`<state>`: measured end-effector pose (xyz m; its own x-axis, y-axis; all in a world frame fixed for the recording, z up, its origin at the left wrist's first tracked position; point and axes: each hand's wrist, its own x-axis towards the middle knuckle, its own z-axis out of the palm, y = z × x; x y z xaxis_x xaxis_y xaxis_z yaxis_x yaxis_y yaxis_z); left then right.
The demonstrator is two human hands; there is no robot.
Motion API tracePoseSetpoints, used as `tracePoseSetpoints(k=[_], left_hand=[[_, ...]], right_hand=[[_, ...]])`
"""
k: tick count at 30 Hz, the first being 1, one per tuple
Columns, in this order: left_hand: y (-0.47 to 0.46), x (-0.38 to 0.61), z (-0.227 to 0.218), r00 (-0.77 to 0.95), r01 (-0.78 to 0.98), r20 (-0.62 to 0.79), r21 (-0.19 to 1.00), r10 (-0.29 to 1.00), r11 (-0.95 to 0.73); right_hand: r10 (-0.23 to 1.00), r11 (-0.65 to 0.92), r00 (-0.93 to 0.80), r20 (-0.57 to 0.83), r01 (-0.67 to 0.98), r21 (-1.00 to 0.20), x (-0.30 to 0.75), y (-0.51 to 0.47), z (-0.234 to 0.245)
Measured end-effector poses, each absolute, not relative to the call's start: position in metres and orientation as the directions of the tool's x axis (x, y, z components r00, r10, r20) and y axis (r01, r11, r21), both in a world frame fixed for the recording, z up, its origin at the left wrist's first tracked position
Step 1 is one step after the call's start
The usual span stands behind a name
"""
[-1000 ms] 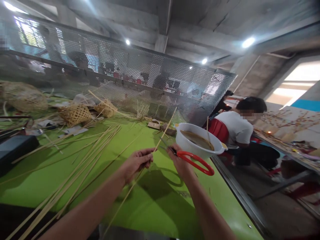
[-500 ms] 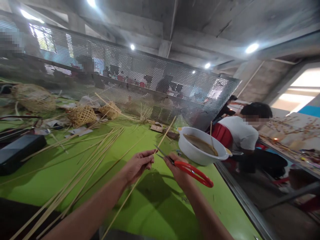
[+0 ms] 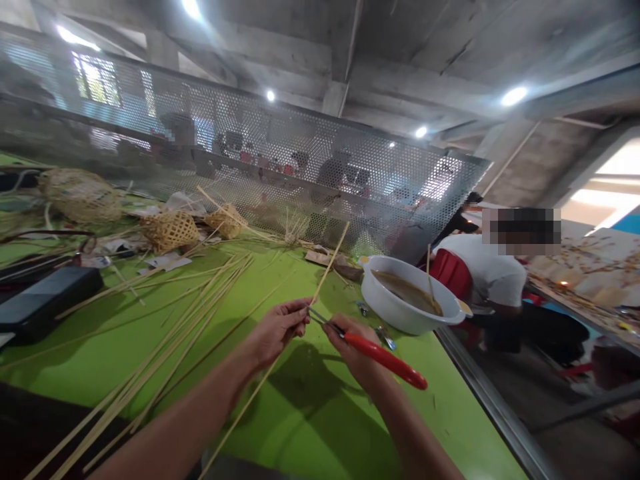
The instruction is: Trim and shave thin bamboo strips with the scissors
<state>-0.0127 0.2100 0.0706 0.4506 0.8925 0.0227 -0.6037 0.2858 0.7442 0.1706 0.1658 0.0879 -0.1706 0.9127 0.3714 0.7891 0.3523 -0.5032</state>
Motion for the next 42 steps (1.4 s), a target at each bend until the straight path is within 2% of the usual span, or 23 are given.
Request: tracePoseSetpoints(k=[4, 8, 11, 14, 18, 21, 23, 30, 32, 34, 38, 42], left_hand=[[0.207, -0.012, 0.074, 0.477, -0.576, -0.017, 0.749, 0.879, 0.327], [0.209, -0.013, 0.073, 0.46, -0.579, -0.014, 0.753, 0.888, 0.312], [0.21, -0.013, 0.073, 0.443, -0.589, -0.008, 0.751, 0.896, 0.298], [0.205, -0.012, 0.076, 0.457, -0.524, -0.013, 0.804, 0.889, 0.281], [0.198, -0.007, 0.076, 0.532, -0.345, 0.072, 0.929, 0.844, 0.138], [0.197, -0.004, 0.071, 0.556, -0.23, 0.139, 0.973, 0.82, -0.008], [0.196, -0.003, 0.07, 0.569, -0.199, 0.147, 0.979, 0.809, -0.038], [0.195, -0.006, 0.075, 0.573, -0.161, 0.026, 0.984, 0.819, 0.081], [0.195, -0.007, 0.077, 0.559, -0.182, -0.016, 0.973, 0.829, 0.141], [0.196, -0.007, 0.079, 0.536, -0.233, -0.047, 0.951, 0.843, 0.201], [0.198, -0.008, 0.083, 0.451, -0.385, -0.044, 0.892, 0.891, 0.238], [0.203, -0.009, 0.08, 0.397, -0.455, -0.003, 0.868, 0.918, 0.2]], right_hand=[[0.888, 0.305, -0.049, 0.457, 0.806, -0.507, 0.177, 0.174, 0.084], [0.905, 0.33, -0.112, 0.409, 0.794, -0.511, 0.177, 0.173, 0.082], [0.917, 0.336, -0.134, 0.376, 0.768, -0.546, 0.175, 0.17, 0.087], [0.913, 0.286, 0.0, 0.409, 0.716, -0.637, 0.178, 0.174, 0.09], [0.92, 0.227, 0.137, 0.367, 0.578, -0.784, 0.182, 0.185, 0.084], [0.924, 0.228, 0.155, 0.35, 0.512, -0.828, 0.178, 0.188, 0.082], [0.926, 0.23, 0.161, 0.343, 0.481, -0.846, 0.174, 0.187, 0.086], [0.875, 0.239, 0.326, 0.358, 0.354, -0.904, 0.178, 0.184, 0.101], [0.88, 0.248, 0.303, 0.366, 0.365, -0.897, 0.185, 0.185, 0.099], [0.886, 0.253, 0.251, 0.39, 0.443, -0.86, 0.192, 0.187, 0.096], [0.858, 0.284, 0.131, 0.497, 0.686, -0.67, 0.197, 0.185, 0.093], [0.866, 0.326, 0.0, 0.5, 0.758, -0.565, 0.185, 0.177, 0.091]])
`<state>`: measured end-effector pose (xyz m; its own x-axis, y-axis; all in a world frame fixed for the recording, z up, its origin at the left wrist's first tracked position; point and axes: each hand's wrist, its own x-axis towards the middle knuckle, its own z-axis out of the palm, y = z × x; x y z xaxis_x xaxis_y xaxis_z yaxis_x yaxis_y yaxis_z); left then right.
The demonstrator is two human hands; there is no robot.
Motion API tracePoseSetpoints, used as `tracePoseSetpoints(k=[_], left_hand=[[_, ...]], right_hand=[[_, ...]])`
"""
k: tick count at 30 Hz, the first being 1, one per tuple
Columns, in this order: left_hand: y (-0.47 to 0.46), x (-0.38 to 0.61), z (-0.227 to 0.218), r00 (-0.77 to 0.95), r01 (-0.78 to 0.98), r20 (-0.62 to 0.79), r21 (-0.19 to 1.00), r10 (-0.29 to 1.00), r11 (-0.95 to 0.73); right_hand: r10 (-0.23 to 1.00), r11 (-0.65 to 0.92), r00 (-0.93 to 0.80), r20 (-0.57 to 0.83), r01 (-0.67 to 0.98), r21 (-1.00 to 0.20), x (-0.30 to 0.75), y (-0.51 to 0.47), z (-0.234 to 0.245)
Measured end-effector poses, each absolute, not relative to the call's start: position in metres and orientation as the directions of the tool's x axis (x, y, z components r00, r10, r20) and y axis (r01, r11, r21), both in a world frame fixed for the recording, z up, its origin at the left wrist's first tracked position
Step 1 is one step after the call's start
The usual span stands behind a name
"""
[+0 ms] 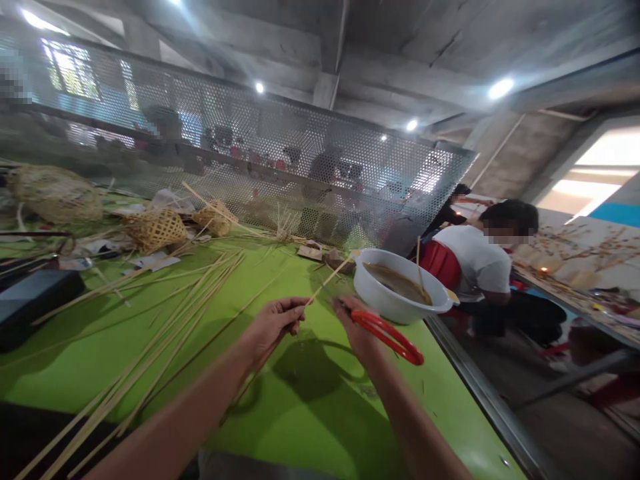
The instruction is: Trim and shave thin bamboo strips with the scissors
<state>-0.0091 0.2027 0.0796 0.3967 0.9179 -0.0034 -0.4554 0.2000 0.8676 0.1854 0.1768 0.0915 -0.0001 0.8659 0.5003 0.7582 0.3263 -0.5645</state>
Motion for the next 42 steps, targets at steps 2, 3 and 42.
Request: tracePoseSetpoints(k=[2, 3, 42], left_hand=[[0.207, -0.01, 0.074, 0.385, -0.468, 0.002, 0.862, 0.923, 0.193], [0.209, -0.01, 0.072, 0.382, -0.477, 0.003, 0.857, 0.924, 0.195], [0.214, -0.012, 0.068, 0.366, -0.602, 0.009, 0.764, 0.931, 0.23]], right_hand=[[0.89, 0.344, -0.086, 0.449, 0.772, -0.534, 0.178, 0.172, 0.091], [0.899, 0.35, -0.118, 0.421, 0.771, -0.532, 0.175, 0.17, 0.091], [0.906, 0.373, -0.158, 0.392, 0.733, -0.568, 0.166, 0.168, 0.091]])
